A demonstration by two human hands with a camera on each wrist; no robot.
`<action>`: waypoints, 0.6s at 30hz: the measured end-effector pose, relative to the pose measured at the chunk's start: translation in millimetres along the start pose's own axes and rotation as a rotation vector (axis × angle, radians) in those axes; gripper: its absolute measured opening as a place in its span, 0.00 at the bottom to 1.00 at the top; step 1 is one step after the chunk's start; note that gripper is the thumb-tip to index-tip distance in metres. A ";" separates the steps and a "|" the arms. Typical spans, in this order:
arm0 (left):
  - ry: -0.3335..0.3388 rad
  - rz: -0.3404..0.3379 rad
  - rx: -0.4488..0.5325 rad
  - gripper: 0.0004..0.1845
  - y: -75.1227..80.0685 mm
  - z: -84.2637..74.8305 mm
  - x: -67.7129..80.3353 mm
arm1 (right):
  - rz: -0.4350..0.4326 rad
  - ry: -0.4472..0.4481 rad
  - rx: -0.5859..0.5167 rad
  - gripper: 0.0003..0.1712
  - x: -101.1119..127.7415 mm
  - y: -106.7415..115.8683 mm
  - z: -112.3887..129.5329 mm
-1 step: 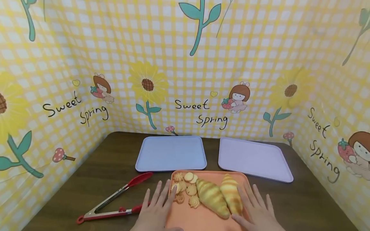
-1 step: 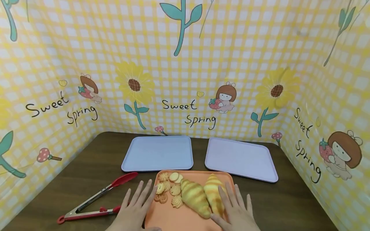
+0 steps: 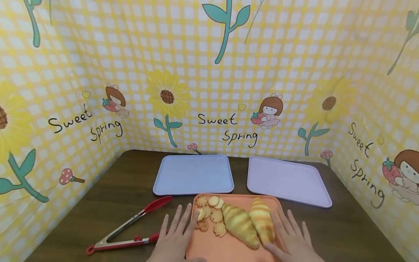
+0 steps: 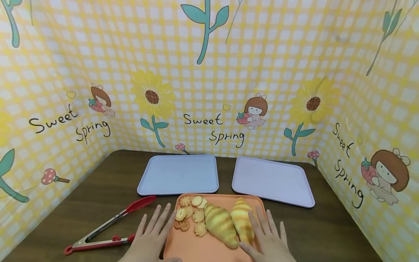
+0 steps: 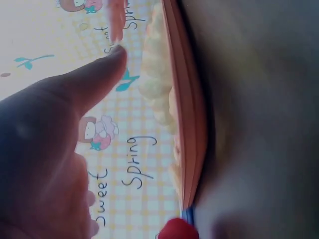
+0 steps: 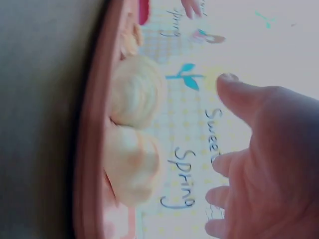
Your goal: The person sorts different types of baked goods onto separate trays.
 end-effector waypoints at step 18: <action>0.240 -0.051 0.021 0.73 20.3 138.4 22.0 | 0.086 -0.072 -0.211 0.58 47.3 -15.2 -75.0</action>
Point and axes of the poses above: each hand's wrist, its own x-axis away from the middle knuckle, its own y-axis out of the back of the hand, z = x × y, the point moved 6 cm from there along -x, towards the middle knuckle, and after that the axes turned 14 degrees about y, right-handed, at the moved point
